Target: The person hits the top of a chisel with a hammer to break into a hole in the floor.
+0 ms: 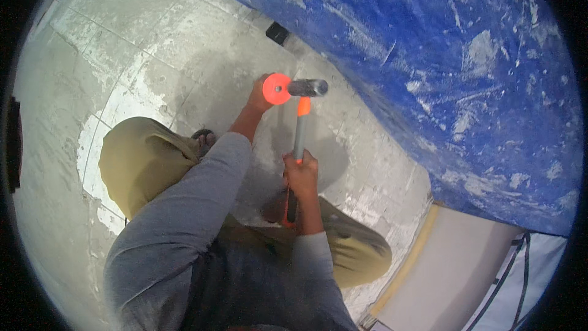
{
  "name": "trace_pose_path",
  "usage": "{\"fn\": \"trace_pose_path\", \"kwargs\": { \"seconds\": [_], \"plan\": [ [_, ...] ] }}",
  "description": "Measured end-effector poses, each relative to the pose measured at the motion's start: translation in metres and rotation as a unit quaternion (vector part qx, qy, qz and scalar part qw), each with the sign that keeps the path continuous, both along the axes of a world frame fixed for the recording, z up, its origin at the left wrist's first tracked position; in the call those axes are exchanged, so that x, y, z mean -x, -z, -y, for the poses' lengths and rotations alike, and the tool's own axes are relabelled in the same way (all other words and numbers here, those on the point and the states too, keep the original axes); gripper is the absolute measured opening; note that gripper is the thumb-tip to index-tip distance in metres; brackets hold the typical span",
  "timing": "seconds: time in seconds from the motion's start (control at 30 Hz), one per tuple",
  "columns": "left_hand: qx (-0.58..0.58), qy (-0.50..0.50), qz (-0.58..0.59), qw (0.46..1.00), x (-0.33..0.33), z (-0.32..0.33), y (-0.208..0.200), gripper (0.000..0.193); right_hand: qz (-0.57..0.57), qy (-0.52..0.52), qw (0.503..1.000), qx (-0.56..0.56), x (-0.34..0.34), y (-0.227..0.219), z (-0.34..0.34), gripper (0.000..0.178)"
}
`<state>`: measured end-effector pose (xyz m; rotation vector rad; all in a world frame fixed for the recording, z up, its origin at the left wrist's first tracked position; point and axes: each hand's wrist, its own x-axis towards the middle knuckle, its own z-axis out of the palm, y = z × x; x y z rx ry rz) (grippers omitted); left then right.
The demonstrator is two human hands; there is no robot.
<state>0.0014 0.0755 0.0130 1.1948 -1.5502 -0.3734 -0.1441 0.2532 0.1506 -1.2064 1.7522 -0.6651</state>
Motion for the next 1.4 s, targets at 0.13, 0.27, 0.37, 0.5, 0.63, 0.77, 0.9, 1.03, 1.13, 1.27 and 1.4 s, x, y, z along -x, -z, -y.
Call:
{"fn": "trace_pose_path", "kwargs": {
  "seconds": [0.13,0.27,0.37,0.5,0.63,0.77,0.9,1.03,1.13,1.27,1.4],
  "plan": [
    [-0.046,-0.063,-0.041,0.996,0.021,-0.001,0.024,0.019,0.085,0.028,0.988,0.124,0.005,-0.059,0.01,0.008],
    [-0.05,-0.034,-0.042,0.997,0.012,-0.007,0.018,0.02,0.11,0.063,0.947,0.296,-0.021,-0.11,0.03,0.008],
    [-0.033,-0.044,-0.032,0.998,0.009,-0.001,0.028,0.02,0.156,0.055,0.931,0.327,-0.027,-0.07,0.031,0.006],
    [0.09,0.03,-0.097,0.991,0.012,0.002,0.009,0.021,-0.105,-0.038,0.989,0.101,0.01,0.043,0.007,0.013],
    [0.067,-0.037,-0.013,0.997,0.006,-0.007,0.042,0.018,0.042,0.031,0.998,-0.037,0.004,0.034,-0.002,0.014],
    [0.029,-0.025,0.015,0.999,0.027,0.004,0.025,0.01,0.06,0.078,0.994,-0.038,0.014,0.008,0.006,0.014],
    [-0.023,0.004,0.033,0.999,0.048,0.009,0.012,0.01,0.086,0.092,0.992,-0.022,0.014,-0.002,0.018,0.015],
    [-0.021,-0.014,0.021,0.999,0.051,0.012,0.01,0.009,0.133,0.111,0.984,-0.037,0.011,0.002,0.017,0.015],
    [-0.028,-0.049,0.032,0.998,0.038,0.016,0.012,0.014,0.133,0.101,0.985,-0.032,0.015,0.005,0.017,0.014],
    [-0.018,-0.091,0.007,0.996,0.019,0.017,0.012,0.016,0.131,0.091,0.987,-0.034,0.008,-0.002,0.018,0.014],
    [-0.039,-0.095,-0.002,0.995,0.013,0.014,0.004,0.016,0.12,0.066,0.99,-0.029,0.0,-0.013,0.02,0.012]
  ]
}}
